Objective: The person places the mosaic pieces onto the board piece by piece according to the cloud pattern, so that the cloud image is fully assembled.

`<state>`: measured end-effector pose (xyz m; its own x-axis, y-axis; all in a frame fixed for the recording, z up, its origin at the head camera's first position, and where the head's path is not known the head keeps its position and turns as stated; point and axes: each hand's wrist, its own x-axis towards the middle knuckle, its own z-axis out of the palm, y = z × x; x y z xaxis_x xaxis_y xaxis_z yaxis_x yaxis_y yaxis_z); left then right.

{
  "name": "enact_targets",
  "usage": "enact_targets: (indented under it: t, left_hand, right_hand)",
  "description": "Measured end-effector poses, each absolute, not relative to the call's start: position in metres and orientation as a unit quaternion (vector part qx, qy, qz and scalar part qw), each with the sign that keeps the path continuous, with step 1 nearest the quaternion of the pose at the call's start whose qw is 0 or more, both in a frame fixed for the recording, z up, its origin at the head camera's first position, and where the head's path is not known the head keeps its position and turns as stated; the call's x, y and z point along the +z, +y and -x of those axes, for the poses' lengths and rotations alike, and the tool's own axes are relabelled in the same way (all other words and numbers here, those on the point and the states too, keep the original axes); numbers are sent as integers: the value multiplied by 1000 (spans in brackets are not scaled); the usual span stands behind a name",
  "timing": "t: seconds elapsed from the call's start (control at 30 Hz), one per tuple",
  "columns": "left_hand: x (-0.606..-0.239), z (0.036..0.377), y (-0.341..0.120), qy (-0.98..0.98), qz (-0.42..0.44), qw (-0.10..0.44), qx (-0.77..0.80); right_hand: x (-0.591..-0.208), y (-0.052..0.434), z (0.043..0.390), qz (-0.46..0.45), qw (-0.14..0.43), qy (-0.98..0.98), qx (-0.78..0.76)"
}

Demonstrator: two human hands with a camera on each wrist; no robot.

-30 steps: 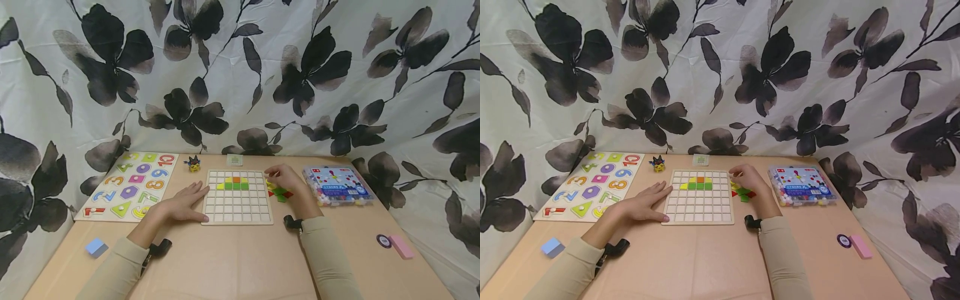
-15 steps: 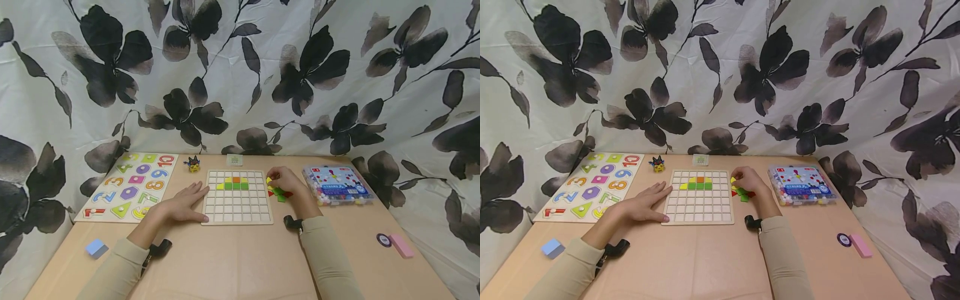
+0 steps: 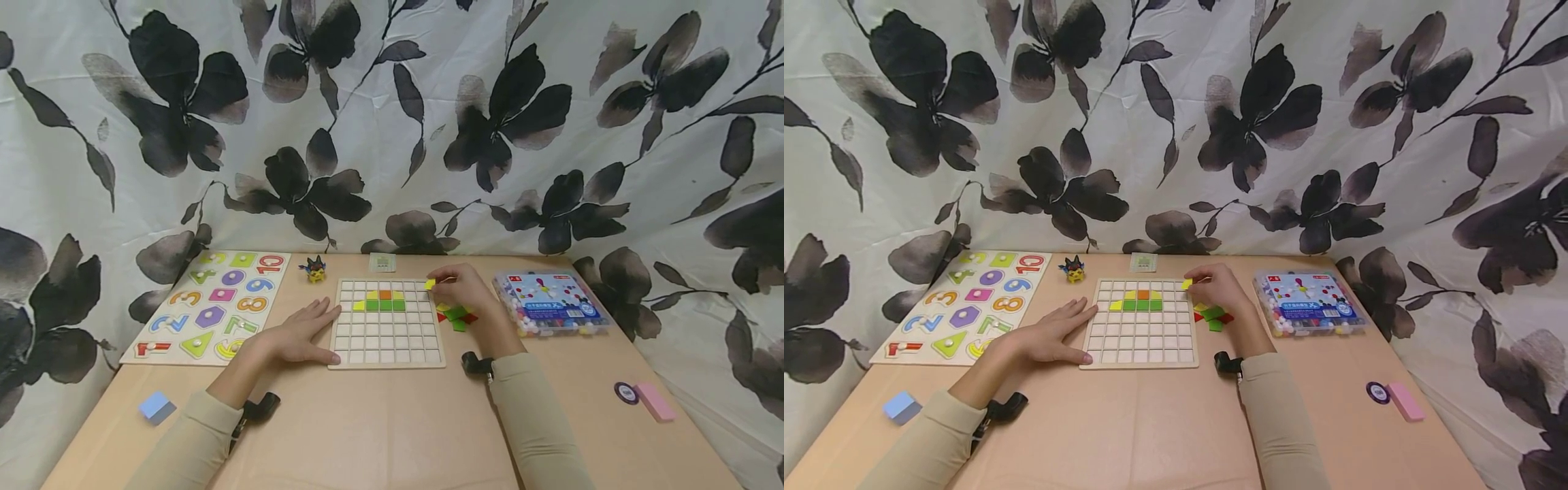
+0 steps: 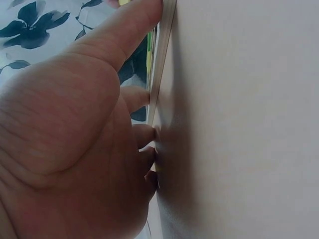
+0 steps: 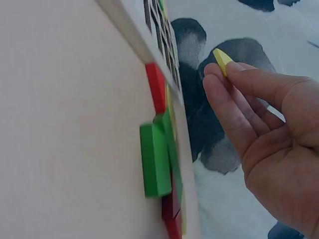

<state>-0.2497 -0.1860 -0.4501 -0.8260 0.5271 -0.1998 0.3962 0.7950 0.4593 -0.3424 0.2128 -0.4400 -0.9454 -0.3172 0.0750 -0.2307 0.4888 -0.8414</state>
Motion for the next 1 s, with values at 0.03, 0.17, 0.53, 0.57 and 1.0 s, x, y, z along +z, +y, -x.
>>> enact_targets:
  t: [0.03, 0.17, 0.53, 0.57, 1.0]
  left_hand:
    - [-450, 250, -186, 934, -247, 160, 203]
    - [-451, 249, -186, 934, -245, 160, 204]
    - [-450, 249, -186, 934, -246, 159, 204]
    - [-450, 249, -186, 934, -246, 159, 203]
    - [-452, 248, -186, 934, -246, 157, 205]
  right_hand:
    - [-439, 210, 342, 167, 42, 863, -474]
    - [-442, 200, 343, 208, 29, 869, -448]
    - [-448, 177, 338, 237, 46, 887, -395]
    - [-448, 176, 337, 235, 46, 890, -388]
    - [-454, 171, 336, 236, 38, 923, -303]
